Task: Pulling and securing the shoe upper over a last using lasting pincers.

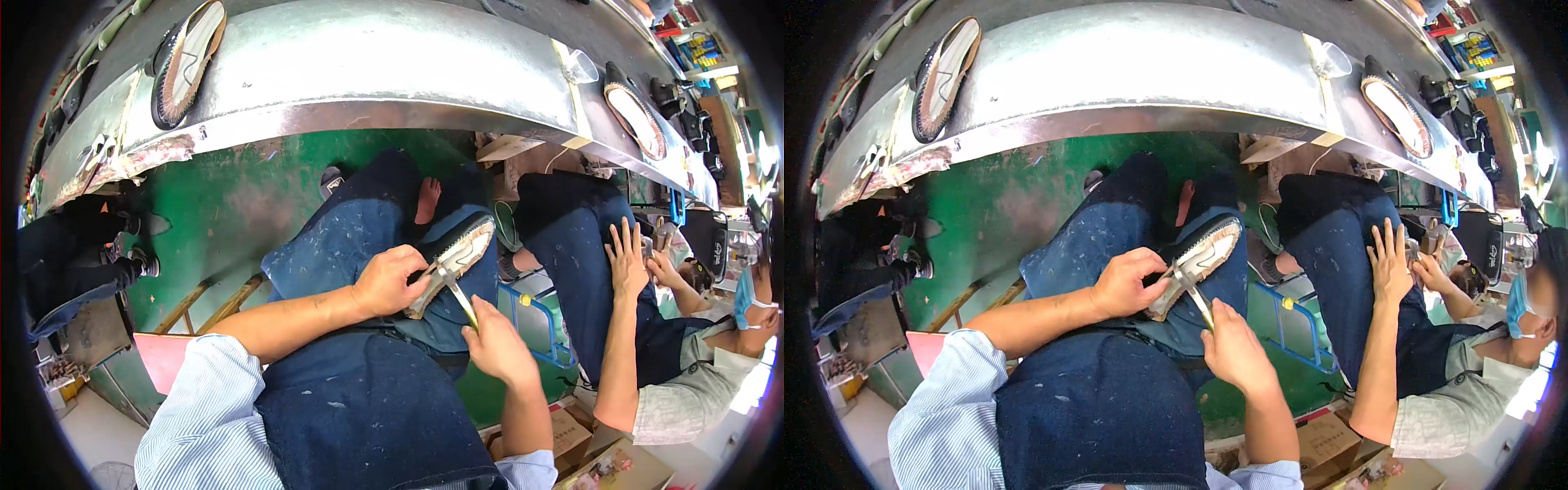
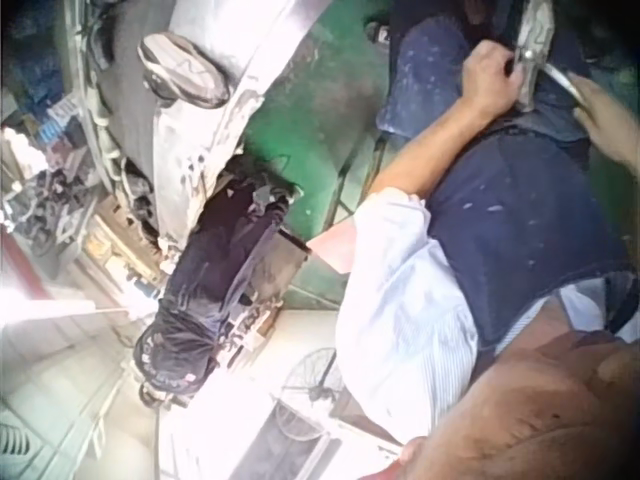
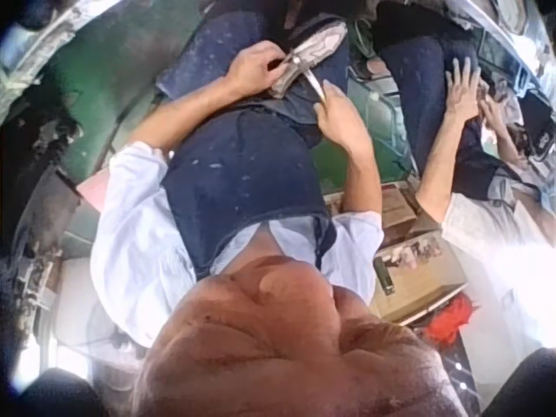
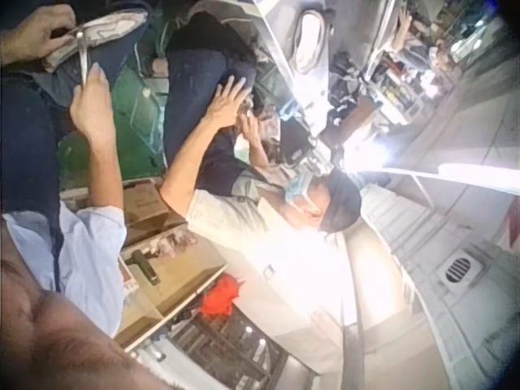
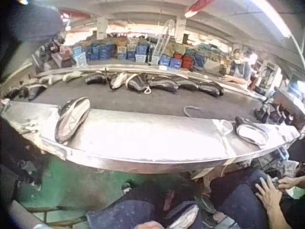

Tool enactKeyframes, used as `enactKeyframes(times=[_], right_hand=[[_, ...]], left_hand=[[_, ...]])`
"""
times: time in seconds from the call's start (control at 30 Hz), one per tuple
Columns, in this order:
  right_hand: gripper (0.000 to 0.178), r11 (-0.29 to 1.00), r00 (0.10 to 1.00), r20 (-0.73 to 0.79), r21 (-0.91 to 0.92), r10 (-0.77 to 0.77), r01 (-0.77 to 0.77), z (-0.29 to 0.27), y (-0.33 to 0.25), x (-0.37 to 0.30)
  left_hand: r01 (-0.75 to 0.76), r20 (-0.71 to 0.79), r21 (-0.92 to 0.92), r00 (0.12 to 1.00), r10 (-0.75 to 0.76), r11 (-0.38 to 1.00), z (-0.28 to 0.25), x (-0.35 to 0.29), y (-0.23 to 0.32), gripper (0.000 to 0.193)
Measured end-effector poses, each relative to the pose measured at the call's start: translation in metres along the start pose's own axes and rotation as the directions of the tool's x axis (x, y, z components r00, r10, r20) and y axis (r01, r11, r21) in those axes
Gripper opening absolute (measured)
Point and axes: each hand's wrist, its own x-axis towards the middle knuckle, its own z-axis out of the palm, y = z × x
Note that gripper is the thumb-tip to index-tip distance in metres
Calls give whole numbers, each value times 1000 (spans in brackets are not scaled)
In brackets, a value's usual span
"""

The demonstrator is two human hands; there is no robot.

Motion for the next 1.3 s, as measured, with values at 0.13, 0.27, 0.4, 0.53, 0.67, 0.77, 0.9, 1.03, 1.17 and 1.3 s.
enactKeyframes(times=[0.13, 0.27, 0.4, 0.53, 0.67, 0.77, 0.9, 1.03, 1.17, 1.3], right_hand=[[29, 984, 937, 314, -137, 151, -113, -44, -14, 23], [25, 990, 966, 247, -134, 78, -46, -27, -5, 33], [23, 990, 998, 50, 135, 44, -51, 21, 10, 33], [25, 893, 974, -150, 442, 168, -86, 70, -2, 28], [27, 669, 960, 101, 698, 260, -254, 63, 12, 23], [34, 995, 971, -236, 74, -40, 59, 34, 33, 29], [30, 992, 989, -136, 122, 59, -43, 18, 42, 54], [20, 521, 954, 143, 811, 264, -266, 47, 32, 62], [27, 167, 935, 335, 921, 113, -351, 40, 51, 50], [31, 398, 958, 223, 875, 178, -277, 4, 65, 48]], left_hand=[[249, -68, -166, 962, -263, 954, 15, 11, -19, 21], [534, 243, -282, 843, -480, 797, 34, 22, -43, 52], [602, 385, -677, 780, -494, 423, 38, 15, -48, 59], [386, 308, -799, 921, -237, 461, 34, 20, -43, 67], [456, 250, -486, 890, -381, 746, 37, 32, -38, 73], [385, 153, -382, 923, -353, 840, 39, 34, -34, 71], [301, 93, -332, 954, -286, 894, 36, 32, -29, 70], [194, 138, -71, 973, -183, 978, 24, 38, -23, 66], [242, 297, 130, 916, -271, 962, 14, 46, -16, 61], [212, 262, 180, 931, -254, 961, 10, 50, -9, 54]])
